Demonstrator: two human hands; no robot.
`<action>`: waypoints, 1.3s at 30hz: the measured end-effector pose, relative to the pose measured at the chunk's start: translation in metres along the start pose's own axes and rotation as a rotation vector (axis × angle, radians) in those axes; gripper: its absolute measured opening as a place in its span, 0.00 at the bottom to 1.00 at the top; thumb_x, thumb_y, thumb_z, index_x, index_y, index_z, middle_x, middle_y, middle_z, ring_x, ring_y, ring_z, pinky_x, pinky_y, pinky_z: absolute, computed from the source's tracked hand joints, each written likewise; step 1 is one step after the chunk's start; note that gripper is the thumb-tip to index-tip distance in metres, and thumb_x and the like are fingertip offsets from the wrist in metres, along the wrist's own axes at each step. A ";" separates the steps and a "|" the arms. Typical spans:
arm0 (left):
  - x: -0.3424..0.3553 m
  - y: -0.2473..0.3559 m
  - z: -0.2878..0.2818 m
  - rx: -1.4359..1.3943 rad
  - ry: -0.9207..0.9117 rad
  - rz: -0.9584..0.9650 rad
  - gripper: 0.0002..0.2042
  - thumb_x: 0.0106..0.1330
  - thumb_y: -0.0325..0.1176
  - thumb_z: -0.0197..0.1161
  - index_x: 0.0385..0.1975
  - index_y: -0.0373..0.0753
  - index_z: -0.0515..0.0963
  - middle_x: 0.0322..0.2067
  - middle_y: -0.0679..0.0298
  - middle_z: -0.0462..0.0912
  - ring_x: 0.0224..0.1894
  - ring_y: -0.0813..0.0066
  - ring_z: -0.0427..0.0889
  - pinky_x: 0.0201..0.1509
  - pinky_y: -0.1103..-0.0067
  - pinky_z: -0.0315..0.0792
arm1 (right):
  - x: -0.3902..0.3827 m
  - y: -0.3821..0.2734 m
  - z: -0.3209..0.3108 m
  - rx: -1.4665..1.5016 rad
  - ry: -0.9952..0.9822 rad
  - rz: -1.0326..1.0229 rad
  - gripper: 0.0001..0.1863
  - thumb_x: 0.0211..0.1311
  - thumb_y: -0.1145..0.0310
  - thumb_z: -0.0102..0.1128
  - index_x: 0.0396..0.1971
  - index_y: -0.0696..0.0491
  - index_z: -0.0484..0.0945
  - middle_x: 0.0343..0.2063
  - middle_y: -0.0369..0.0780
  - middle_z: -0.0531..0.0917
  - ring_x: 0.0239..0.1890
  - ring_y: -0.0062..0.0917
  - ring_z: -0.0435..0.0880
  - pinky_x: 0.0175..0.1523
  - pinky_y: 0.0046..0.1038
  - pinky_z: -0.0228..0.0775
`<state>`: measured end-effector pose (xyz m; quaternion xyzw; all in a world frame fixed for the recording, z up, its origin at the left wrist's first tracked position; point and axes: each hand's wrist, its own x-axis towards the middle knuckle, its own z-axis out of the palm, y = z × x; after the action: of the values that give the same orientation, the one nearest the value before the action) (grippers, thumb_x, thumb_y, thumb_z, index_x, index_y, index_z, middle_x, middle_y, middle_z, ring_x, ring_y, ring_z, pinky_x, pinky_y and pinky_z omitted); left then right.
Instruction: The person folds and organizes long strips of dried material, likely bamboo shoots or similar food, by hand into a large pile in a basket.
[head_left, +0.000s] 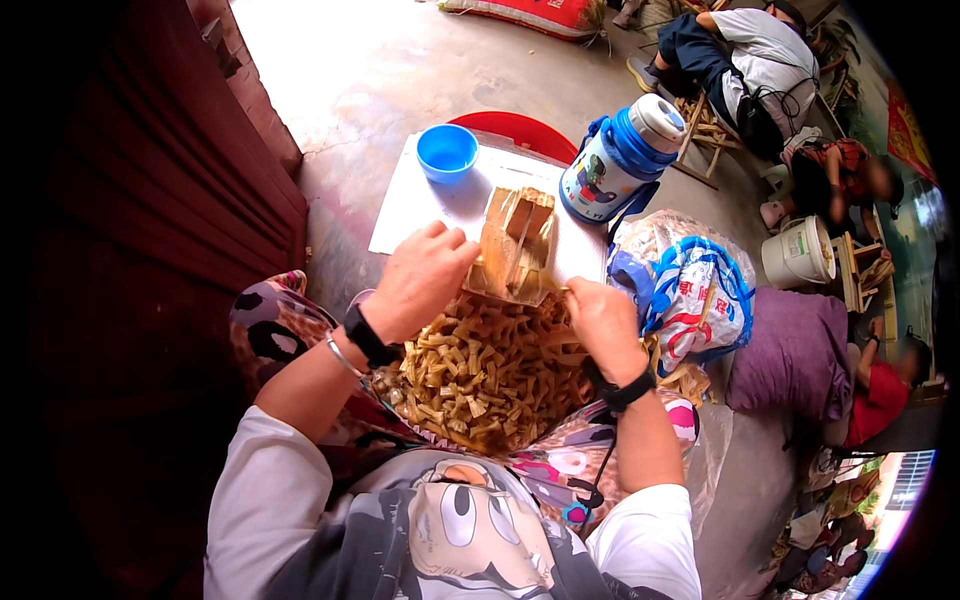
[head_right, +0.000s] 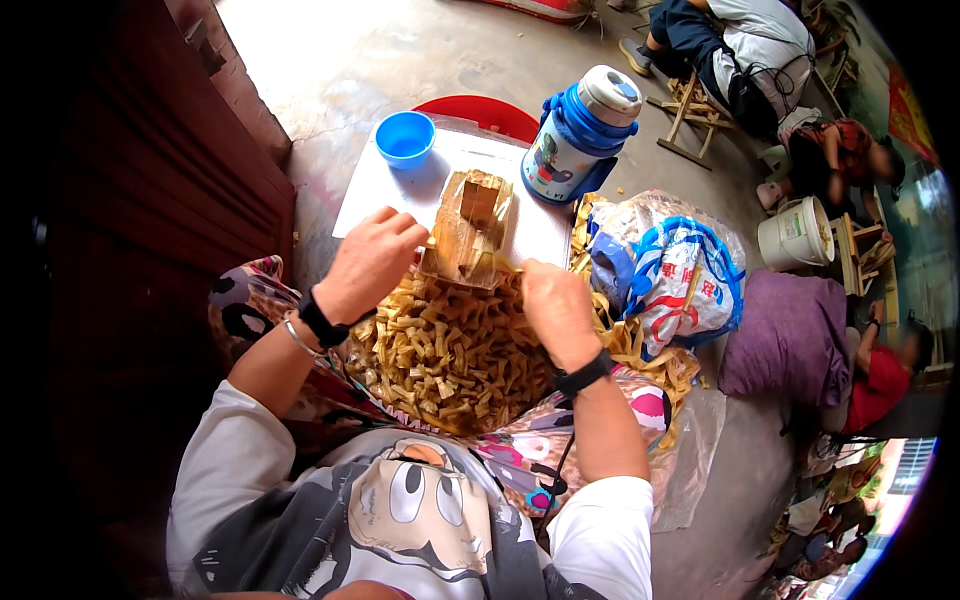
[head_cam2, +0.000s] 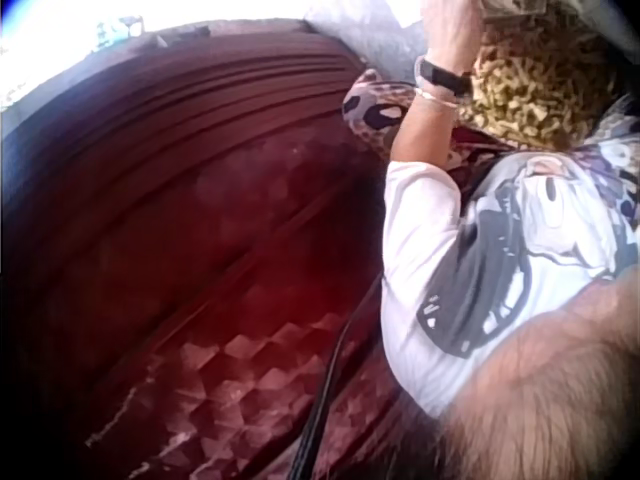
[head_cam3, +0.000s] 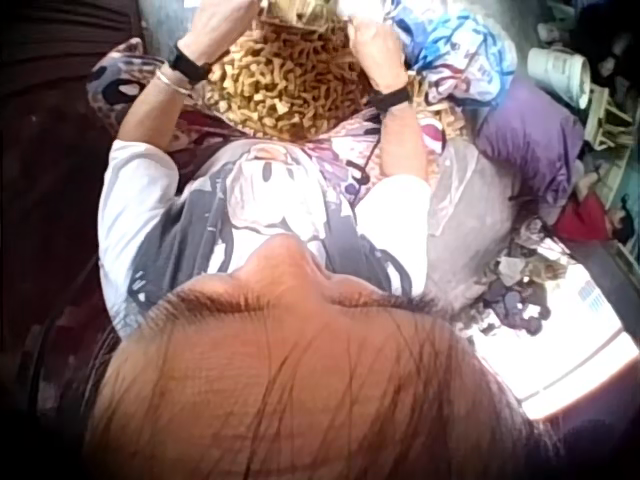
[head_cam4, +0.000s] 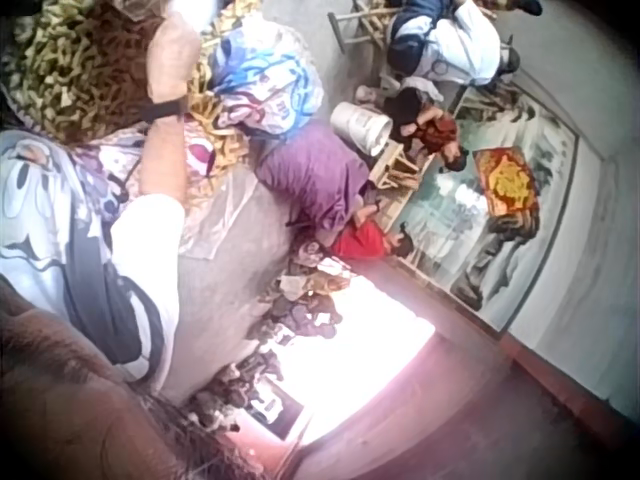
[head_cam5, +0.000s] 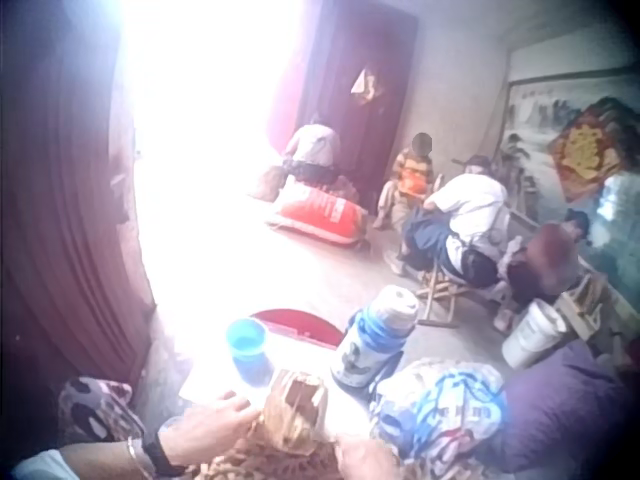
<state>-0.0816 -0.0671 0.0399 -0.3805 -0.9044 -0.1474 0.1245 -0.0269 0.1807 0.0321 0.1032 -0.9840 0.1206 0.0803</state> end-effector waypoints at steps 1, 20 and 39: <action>-0.002 -0.003 -0.004 0.023 -0.037 -0.024 0.07 0.51 0.25 0.60 0.30 0.39 0.72 0.32 0.64 0.76 0.36 0.68 0.74 0.43 0.77 0.70 | -0.002 0.005 -0.005 0.035 0.074 -0.078 0.06 0.57 0.71 0.54 0.24 0.56 0.77 0.17 0.44 0.78 0.18 0.34 0.79 0.25 0.33 0.71; -0.015 0.041 -0.022 -1.260 -0.839 -0.224 0.12 0.69 0.37 0.53 0.34 0.35 0.77 0.23 0.66 0.81 0.25 0.81 0.80 0.30 0.82 0.74 | -0.017 -0.030 -0.023 1.200 -0.368 -0.024 0.23 0.58 0.77 0.52 0.56 0.55 0.68 0.45 0.38 0.80 0.39 0.18 0.79 0.41 0.21 0.74; -0.014 0.046 0.005 -0.768 -0.009 0.092 0.14 0.49 0.22 0.60 0.36 0.35 0.67 0.35 0.54 0.75 0.34 0.55 0.77 0.36 0.71 0.72 | -0.019 -0.041 -0.009 1.654 -0.477 0.538 0.15 0.62 0.67 0.57 0.46 0.55 0.68 0.27 0.32 0.77 0.20 0.10 0.73 0.24 0.12 0.67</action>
<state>-0.0393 -0.0439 0.0386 -0.4401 -0.7660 -0.4678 -0.0245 0.0013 0.1475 0.0459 -0.0833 -0.5644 0.7801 -0.2567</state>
